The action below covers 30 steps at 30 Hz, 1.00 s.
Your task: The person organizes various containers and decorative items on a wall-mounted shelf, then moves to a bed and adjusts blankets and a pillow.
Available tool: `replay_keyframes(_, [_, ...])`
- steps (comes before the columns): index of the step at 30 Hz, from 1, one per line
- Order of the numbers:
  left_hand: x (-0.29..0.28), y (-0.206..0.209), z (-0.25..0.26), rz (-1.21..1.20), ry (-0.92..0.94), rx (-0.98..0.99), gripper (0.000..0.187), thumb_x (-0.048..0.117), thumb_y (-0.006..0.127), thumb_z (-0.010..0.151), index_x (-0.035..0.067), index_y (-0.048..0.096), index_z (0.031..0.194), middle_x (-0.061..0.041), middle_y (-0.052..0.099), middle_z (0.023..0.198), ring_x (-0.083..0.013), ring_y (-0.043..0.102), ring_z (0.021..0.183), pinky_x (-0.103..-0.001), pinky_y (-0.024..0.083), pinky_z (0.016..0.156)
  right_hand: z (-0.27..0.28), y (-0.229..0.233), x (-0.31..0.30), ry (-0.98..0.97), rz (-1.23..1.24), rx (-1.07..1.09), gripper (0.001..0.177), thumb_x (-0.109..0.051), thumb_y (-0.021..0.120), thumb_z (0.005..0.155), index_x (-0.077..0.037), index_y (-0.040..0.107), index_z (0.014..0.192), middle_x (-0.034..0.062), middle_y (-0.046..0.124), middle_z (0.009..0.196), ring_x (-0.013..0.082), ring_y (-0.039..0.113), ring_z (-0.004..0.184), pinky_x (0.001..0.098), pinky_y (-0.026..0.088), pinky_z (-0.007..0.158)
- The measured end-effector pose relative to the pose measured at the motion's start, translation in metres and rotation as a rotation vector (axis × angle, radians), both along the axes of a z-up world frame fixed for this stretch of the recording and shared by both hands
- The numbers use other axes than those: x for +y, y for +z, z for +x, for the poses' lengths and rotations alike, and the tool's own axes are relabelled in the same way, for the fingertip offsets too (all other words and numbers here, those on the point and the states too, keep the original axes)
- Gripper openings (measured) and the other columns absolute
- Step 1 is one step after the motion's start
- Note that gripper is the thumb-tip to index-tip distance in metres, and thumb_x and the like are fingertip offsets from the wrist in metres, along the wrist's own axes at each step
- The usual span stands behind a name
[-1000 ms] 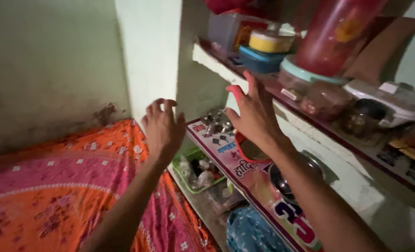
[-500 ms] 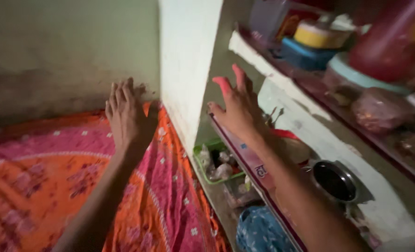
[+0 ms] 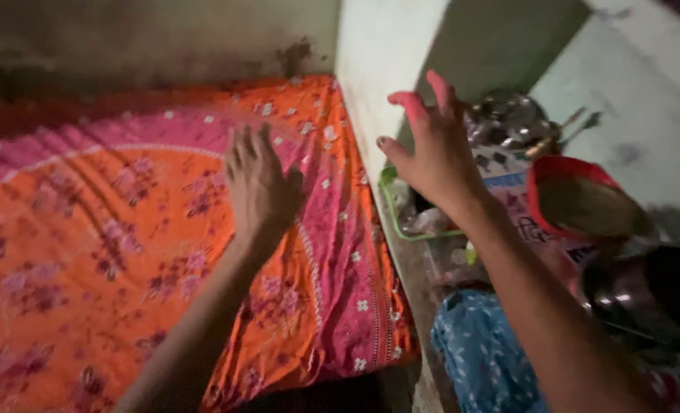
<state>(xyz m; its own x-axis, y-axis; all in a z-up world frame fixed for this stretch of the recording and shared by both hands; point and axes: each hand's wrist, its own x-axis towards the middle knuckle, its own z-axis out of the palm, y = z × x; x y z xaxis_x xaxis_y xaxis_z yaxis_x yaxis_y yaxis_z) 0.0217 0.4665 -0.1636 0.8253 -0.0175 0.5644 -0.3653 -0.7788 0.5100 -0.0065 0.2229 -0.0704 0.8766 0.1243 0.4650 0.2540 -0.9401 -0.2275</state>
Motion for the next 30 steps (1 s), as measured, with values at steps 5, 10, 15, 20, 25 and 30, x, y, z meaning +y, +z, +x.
replay_keyframes(5, [0.01, -0.042, -0.028, -0.055, -0.001, 0.197, 0.067, 0.006, 0.064, 0.078, 0.001, 0.041, 0.141, -0.033, 0.035, 0.155, -0.0474, 0.026, 0.149, -0.062, 0.021, 0.12, 0.009, -0.044, 0.022, 0.016, -0.001, 0.084, 0.059, -0.023, 0.087, 0.082, -0.012, 0.061, 0.133, 0.0314, 0.027, 0.158, 0.048, 0.035, 0.144, 0.0613, 0.036, 0.116])
replay_keyframes(10, [0.016, -0.093, -0.019, 0.018, 0.027, 0.184, 0.069, 0.006, 0.063, 0.076, -0.002, 0.04, 0.141, -0.035, 0.033, 0.154, -0.0483, 0.024, 0.15, -0.062, 0.019, 0.121, 0.024, -0.093, 0.026, 0.106, -0.005, 0.013, 0.055, -0.022, 0.085, 0.088, -0.008, 0.059, 0.134, 0.0338, 0.031, 0.155, 0.0546, 0.032, 0.144, 0.059, 0.036, 0.115])
replay_keyframes(15, [0.007, -0.164, -0.021, 0.031, -0.004, 0.221, 0.065, 0.014, 0.067, 0.078, -0.003, 0.042, 0.136, -0.037, 0.032, 0.152, -0.0505, 0.023, 0.148, -0.064, 0.018, 0.117, 0.021, -0.163, 0.032, 0.159, 0.021, -0.016, 0.058, -0.021, 0.083, 0.089, -0.007, 0.057, 0.139, 0.0325, 0.034, 0.154, 0.0547, 0.037, 0.141, 0.0577, 0.038, 0.115])
replay_keyframes(20, [-0.005, -0.235, -0.016, -0.028, -0.019, 0.171, 0.06, 0.013, 0.065, 0.082, -0.002, 0.043, 0.136, -0.034, 0.034, 0.155, -0.0482, 0.024, 0.151, -0.064, 0.018, 0.121, 0.01, -0.241, 0.038, 0.12, -0.001, -0.012, 0.059, -0.022, 0.083, 0.089, -0.008, 0.057, 0.14, 0.0326, 0.033, 0.153, 0.0551, 0.036, 0.141, 0.0597, 0.038, 0.114])
replay_keyframes(25, [-0.015, -0.321, -0.002, -0.077, -0.061, 0.081, 0.064, 0.012, 0.063, 0.08, -0.002, 0.042, 0.139, -0.032, 0.035, 0.155, -0.0474, 0.024, 0.151, -0.063, 0.016, 0.122, -0.003, -0.327, 0.04, 0.128, -0.03, -0.021, 0.06, -0.018, 0.081, 0.085, -0.009, 0.057, 0.14, 0.0316, 0.03, 0.156, 0.056, 0.034, 0.142, 0.0597, 0.039, 0.112])
replay_keyframes(30, [0.017, -0.436, 0.013, -0.061, -0.144, -0.171, 0.069, 0.012, 0.061, 0.083, -0.008, 0.038, 0.145, -0.034, 0.034, 0.157, -0.0479, 0.024, 0.152, -0.062, 0.017, 0.126, 0.003, -0.425, 0.059, 0.119, -0.236, -0.197, 0.064, -0.021, 0.082, 0.088, -0.007, 0.054, 0.143, 0.0311, 0.027, 0.16, 0.0544, 0.034, 0.146, 0.0597, 0.039, 0.118])
